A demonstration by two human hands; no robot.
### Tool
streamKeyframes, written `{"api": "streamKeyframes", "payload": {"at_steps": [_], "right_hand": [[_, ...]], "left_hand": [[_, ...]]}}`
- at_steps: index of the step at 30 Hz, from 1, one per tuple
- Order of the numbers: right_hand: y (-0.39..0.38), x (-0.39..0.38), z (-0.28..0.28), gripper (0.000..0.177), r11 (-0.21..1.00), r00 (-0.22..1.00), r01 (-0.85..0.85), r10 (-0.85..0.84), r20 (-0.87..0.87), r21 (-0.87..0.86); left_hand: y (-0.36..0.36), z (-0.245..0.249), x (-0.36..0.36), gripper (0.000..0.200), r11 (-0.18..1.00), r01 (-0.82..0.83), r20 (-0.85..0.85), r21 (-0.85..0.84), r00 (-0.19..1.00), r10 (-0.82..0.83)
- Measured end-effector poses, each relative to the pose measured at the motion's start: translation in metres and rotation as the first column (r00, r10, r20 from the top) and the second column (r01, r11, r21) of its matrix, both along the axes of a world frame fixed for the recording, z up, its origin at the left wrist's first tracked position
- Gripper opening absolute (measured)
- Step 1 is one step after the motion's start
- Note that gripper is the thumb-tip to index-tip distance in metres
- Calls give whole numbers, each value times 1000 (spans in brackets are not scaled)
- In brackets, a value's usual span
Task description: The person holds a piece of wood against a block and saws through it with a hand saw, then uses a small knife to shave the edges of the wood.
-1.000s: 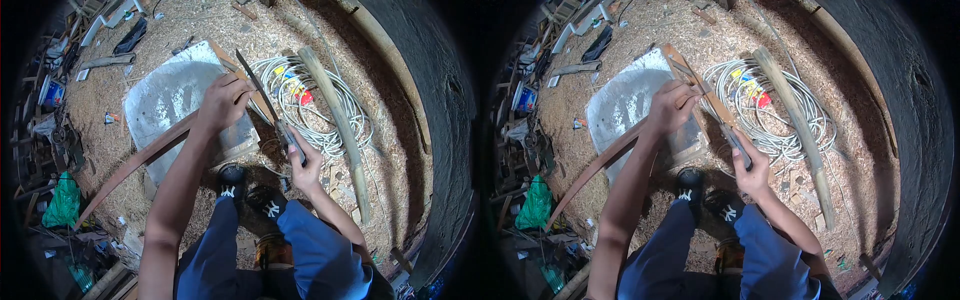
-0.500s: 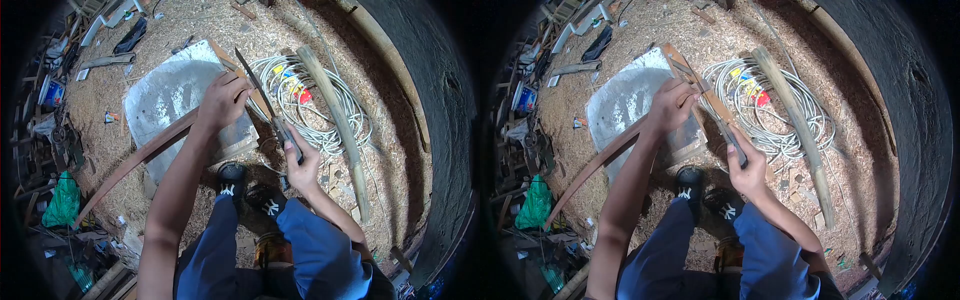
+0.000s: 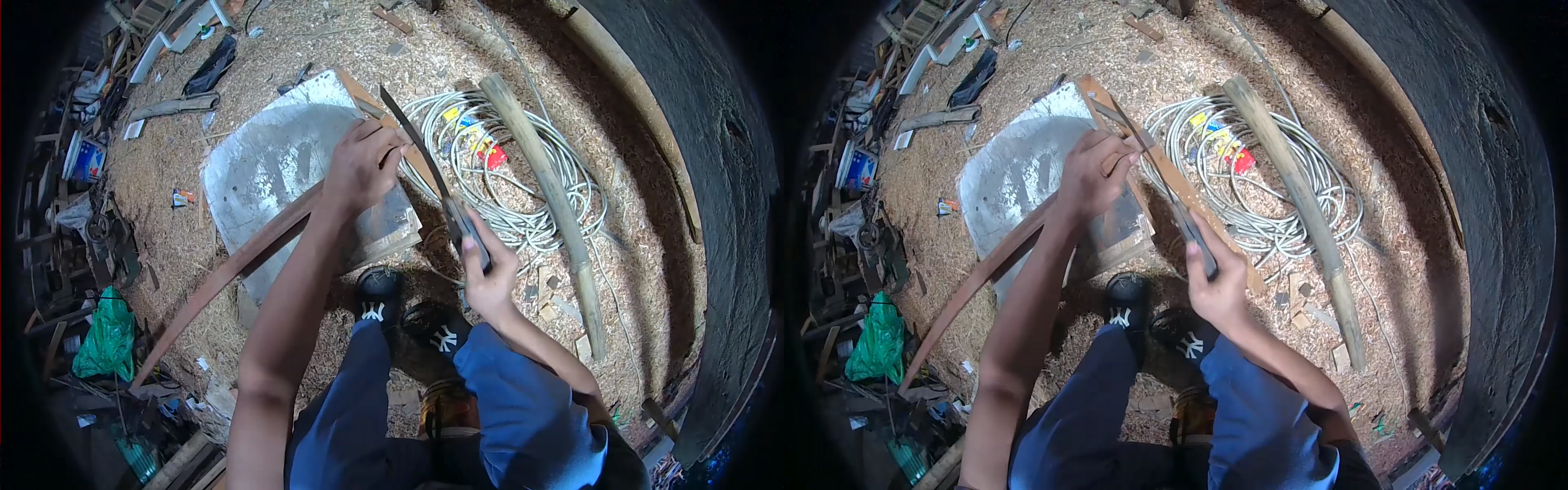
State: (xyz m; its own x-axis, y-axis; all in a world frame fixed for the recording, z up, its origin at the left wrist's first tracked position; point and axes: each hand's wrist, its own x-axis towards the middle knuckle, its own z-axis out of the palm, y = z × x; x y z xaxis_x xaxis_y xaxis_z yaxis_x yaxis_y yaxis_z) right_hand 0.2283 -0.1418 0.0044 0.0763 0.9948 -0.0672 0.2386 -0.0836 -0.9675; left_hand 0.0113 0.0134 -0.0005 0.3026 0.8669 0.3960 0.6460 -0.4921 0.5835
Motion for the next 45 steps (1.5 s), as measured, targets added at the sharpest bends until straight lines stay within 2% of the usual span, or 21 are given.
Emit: {"api": "streamKeyframes", "payload": {"at_steps": [5,9,12,14,15,18,19,20,22,23,24,26,27,29,31,32,34,35,41,44,45], "right_hand": [[1,2,5,41,1000,1000,-11,11,-15,18],[-42,21,-2,43,998,998,-54,55,23,-13],[-45,26,-3,43,997,997,-69,70,31,-15],[-21,20,-6,44,989,991,-93,81,102,118],[-7,12,-5,44,996,996,-66,62,64,60],[5,-1,-8,44,996,995,-70,65,76,55],[1,0,-14,44,998,998,-65,65,-11,-16],[-5,4,-18,44,998,998,-66,66,-3,-15],[-26,12,-25,44,991,995,-102,101,10,90],[-43,19,-32,44,995,994,-94,96,-56,32],[-54,28,-35,44,995,993,-98,99,-57,28],[-64,40,-37,43,993,996,-70,64,-67,-93],[-59,38,-37,43,997,996,-74,74,-48,5],[-30,21,-25,43,998,996,-70,70,-64,1],[9,0,-13,43,999,997,-37,40,-63,37],[17,-2,-11,43,999,997,-33,35,-65,35],[20,-3,-9,43,992,997,-62,56,-53,-109],[7,1,-31,43,995,998,-54,51,28,83],[-68,32,-48,44,997,998,-48,50,-28,58],[-24,13,-34,43,999,998,-40,39,-49,-11],[-2,1,-19,42,999,999,-28,29,-27,23]], "left_hand": [[0,0,0,9,1000,-31,-9,4,999,31],[-1,-4,-4,9,999,50,-4,-10,999,-50],[-3,-4,-4,9,996,85,11,4,996,-85],[0,0,-4,10,993,114,22,24,993,-115],[0,1,-4,10,994,105,3,16,994,-105],[-1,1,-4,10,996,86,-33,13,996,-85],[-1,0,-4,11,997,72,-45,18,996,-71],[-2,-1,-3,11,997,71,-38,20,997,-71],[-1,-1,-2,12,998,68,-26,16,997,-67],[-3,-2,-1,12,997,71,-26,12,997,-70],[-5,1,0,12,998,56,-3,-6,998,-56],[-6,1,0,12,999,35,13,-24,999,-34],[-5,-2,-1,11,999,55,19,-2,998,-55],[-2,0,-2,11,996,77,21,34,997,-78],[-2,1,-1,10,997,73,9,-12,997,-73],[-1,1,-1,10,997,77,7,-15,997,-77],[0,0,-3,10,995,98,-13,-19,995,-98],[0,0,-2,10,995,100,-9,-15,995,-101],[-4,-1,-2,10,997,82,23,4,996,-82],[-2,0,-1,10,996,89,33,16,995,-89],[-2,0,-2,10,997,80,13,-12,997,-79]]}}
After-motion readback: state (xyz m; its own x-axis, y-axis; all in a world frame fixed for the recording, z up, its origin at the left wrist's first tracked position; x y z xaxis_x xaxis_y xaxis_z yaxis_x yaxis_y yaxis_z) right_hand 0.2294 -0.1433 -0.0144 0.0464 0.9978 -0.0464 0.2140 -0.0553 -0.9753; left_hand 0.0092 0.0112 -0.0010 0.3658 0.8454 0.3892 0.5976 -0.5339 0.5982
